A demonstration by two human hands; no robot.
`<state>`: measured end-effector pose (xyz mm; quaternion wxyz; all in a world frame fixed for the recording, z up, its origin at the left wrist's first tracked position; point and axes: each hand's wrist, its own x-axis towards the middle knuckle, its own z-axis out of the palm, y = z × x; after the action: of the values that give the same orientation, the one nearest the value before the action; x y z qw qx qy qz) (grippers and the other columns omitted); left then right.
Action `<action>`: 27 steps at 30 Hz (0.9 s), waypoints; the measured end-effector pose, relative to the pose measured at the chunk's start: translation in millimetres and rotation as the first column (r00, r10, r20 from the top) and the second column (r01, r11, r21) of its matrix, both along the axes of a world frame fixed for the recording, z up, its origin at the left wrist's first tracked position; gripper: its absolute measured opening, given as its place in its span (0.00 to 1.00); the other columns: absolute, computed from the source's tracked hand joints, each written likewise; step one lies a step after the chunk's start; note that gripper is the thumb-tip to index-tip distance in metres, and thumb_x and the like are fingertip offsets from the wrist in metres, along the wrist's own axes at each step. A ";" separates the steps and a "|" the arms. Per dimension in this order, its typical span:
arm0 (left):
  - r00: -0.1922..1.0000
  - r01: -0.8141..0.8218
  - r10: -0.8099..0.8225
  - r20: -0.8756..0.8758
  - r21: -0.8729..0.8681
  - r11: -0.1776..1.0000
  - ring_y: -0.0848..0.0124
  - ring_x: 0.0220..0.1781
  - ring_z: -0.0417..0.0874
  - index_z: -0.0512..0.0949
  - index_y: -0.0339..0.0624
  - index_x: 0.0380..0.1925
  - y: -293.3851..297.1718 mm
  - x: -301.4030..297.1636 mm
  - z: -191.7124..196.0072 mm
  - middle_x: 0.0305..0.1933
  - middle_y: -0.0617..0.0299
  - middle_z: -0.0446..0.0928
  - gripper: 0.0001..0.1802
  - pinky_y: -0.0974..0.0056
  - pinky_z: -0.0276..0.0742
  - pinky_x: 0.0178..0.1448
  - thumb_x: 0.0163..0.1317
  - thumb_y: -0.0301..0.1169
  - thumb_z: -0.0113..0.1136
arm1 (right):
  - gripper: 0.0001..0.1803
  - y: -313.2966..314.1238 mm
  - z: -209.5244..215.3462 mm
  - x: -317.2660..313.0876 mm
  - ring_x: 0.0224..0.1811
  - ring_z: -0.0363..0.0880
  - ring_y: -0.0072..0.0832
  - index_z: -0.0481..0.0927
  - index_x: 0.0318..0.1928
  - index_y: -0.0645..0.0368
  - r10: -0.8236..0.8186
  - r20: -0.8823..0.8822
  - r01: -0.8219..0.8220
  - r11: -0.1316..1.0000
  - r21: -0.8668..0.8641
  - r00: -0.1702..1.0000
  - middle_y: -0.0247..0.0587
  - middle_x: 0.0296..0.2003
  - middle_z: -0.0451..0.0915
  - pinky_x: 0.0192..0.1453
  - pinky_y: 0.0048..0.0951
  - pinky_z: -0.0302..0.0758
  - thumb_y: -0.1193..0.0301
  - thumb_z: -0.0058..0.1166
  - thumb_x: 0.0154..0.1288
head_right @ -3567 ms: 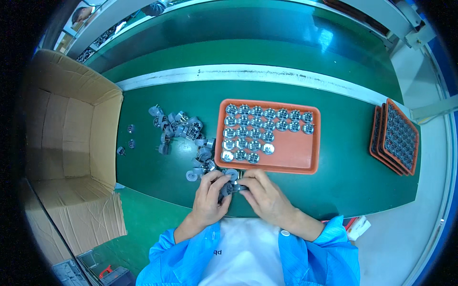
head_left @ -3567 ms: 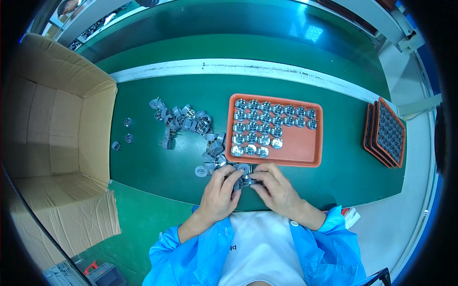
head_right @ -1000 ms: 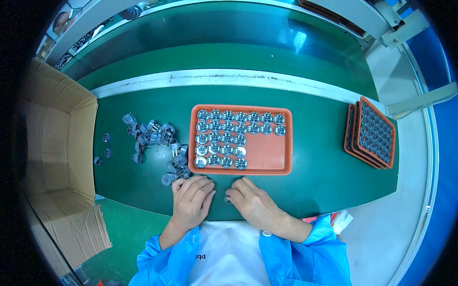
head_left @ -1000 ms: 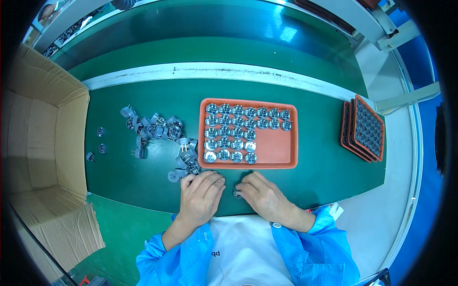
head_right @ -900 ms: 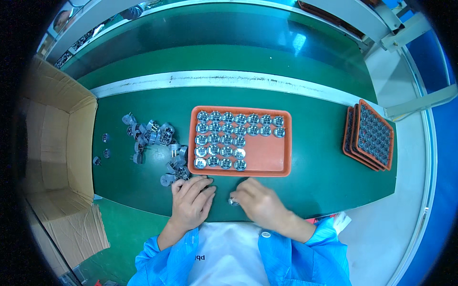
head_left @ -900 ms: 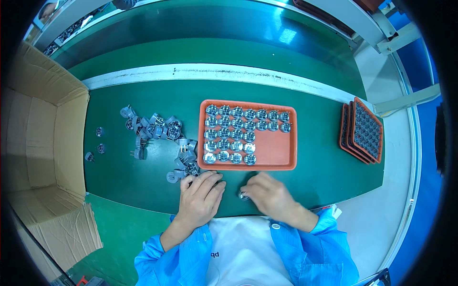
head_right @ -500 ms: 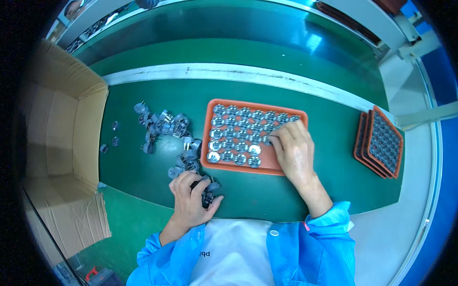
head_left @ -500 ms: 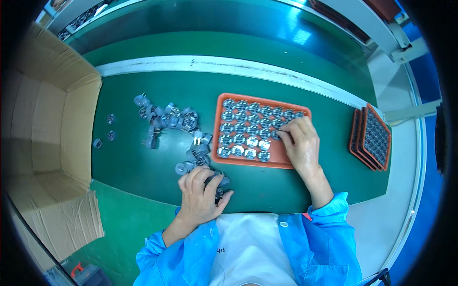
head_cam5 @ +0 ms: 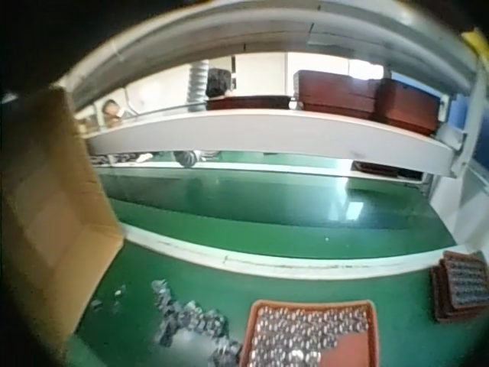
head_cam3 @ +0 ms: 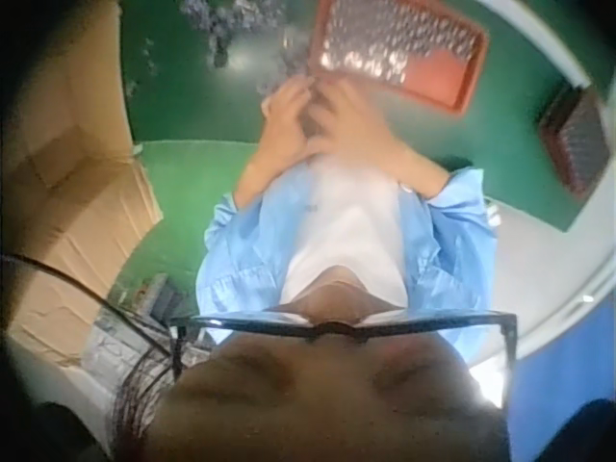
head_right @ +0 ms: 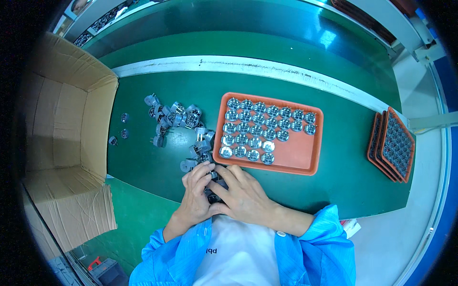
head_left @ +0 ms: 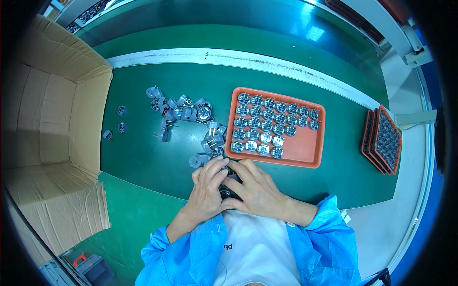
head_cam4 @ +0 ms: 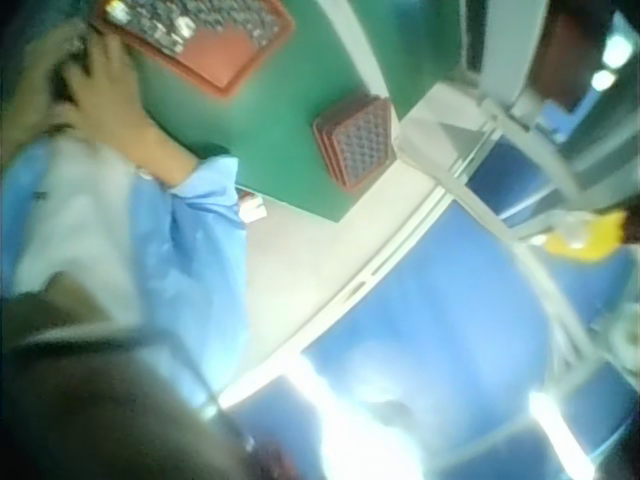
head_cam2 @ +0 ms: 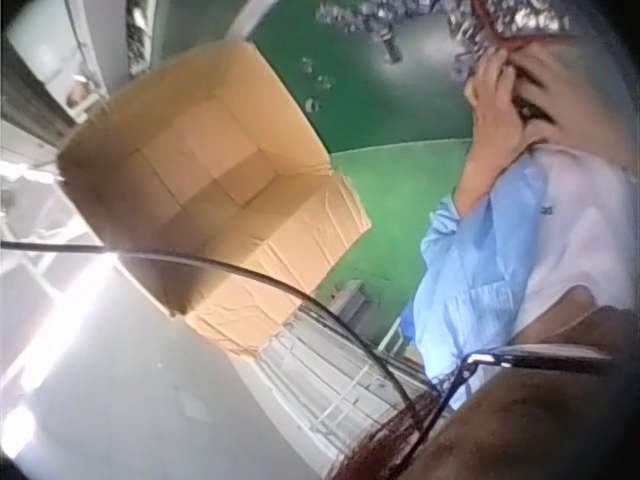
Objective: The person assembles and sorts small industrial components by hand, taking them from a cardboard box and placing them into a plastic tray.
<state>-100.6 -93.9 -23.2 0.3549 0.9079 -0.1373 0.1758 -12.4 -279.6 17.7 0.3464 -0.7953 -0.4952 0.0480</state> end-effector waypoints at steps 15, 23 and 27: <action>0.971 -0.230 0.240 -0.020 0.211 0.950 0.46 0.73 0.76 0.77 0.38 0.57 19.5 1.4 4.2 0.72 0.46 0.73 0.31 0.43 0.72 0.69 0.54 0.29 0.81 | 0.19 -12.5 -22.8 1.6 0.62 0.78 0.50 0.81 0.58 0.68 0.032 -0.088 -0.022 0.994 0.110 0.996 0.54 0.65 0.76 0.61 0.45 0.82 0.75 0.65 0.69; 0.906 -0.400 0.423 0.034 0.398 0.825 0.51 0.54 0.80 0.84 0.47 0.55 43.4 10.7 16.3 0.57 0.53 0.76 0.30 0.47 0.77 0.62 0.51 0.40 0.82 | 0.19 -15.7 -23.5 2.6 0.60 0.80 0.48 0.82 0.55 0.67 0.081 -0.117 -0.065 0.988 0.138 0.990 0.52 0.62 0.78 0.59 0.43 0.84 0.80 0.66 0.63; 0.918 -0.384 0.391 0.072 0.412 0.826 0.57 0.47 0.81 0.85 0.47 0.46 49.8 21.6 13.8 0.50 0.57 0.78 0.25 0.52 0.80 0.46 0.52 0.46 0.82 | 0.20 -14.7 -26.4 2.3 0.60 0.80 0.49 0.82 0.56 0.67 0.097 -0.107 -0.081 0.986 0.147 0.990 0.52 0.62 0.78 0.59 0.43 0.84 0.80 0.66 0.63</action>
<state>-79.1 -44.1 -9.4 0.1101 0.9727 0.0180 0.2036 -10.1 -294.3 -8.6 0.4271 -0.7416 -0.5121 0.0732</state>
